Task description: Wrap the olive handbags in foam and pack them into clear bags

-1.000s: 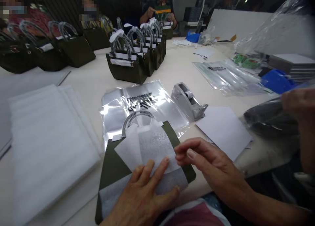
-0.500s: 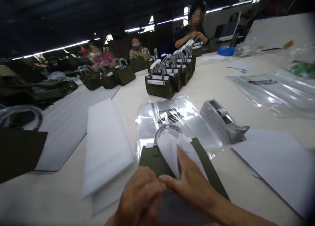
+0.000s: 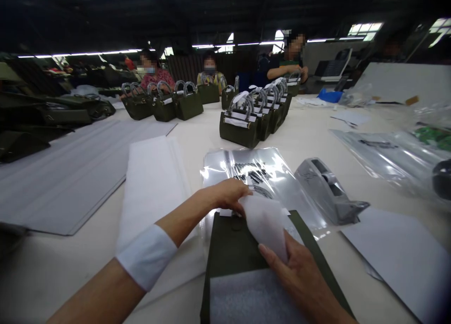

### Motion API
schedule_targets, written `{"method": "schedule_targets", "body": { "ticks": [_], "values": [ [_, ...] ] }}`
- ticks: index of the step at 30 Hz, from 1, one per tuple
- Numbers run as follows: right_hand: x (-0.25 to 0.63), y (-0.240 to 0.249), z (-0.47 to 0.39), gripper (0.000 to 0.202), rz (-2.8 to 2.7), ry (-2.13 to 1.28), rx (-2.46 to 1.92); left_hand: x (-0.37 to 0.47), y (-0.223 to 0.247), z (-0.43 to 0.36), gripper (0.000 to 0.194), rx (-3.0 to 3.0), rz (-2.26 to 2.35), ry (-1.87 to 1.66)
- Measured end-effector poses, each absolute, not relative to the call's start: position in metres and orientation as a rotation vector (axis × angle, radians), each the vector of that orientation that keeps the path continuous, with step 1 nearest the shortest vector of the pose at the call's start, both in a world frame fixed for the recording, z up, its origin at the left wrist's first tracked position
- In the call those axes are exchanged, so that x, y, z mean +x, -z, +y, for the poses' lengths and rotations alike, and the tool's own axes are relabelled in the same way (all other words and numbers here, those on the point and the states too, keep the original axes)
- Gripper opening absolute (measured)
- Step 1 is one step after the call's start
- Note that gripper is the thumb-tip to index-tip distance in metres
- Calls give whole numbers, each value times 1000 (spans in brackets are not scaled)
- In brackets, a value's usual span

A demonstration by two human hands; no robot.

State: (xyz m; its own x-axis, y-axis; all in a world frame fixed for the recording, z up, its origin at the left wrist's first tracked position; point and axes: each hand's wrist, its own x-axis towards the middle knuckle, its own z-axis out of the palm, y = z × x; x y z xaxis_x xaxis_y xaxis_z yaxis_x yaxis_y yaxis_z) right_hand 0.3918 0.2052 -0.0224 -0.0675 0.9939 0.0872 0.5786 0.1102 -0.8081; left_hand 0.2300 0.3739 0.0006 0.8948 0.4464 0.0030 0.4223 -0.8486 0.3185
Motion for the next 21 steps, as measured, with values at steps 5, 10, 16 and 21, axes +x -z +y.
{"method": "schedule_targets", "body": {
  "ticks": [5,10,16,21],
  "values": [
    [389,42,203,44,-2029,-252,-1227,231,20,351,8,2742,925,-450],
    [384,46,203,56,-2146,-128,-1103,223,34,334,11,2695,938,-599],
    [373,35,214,61,-2232,-71,-1197,208,37,313,9,2630,769,-593],
    [379,33,215,51,-2178,-96,-1022,193,37,284,35,2454,825,-618]
  ]
}}
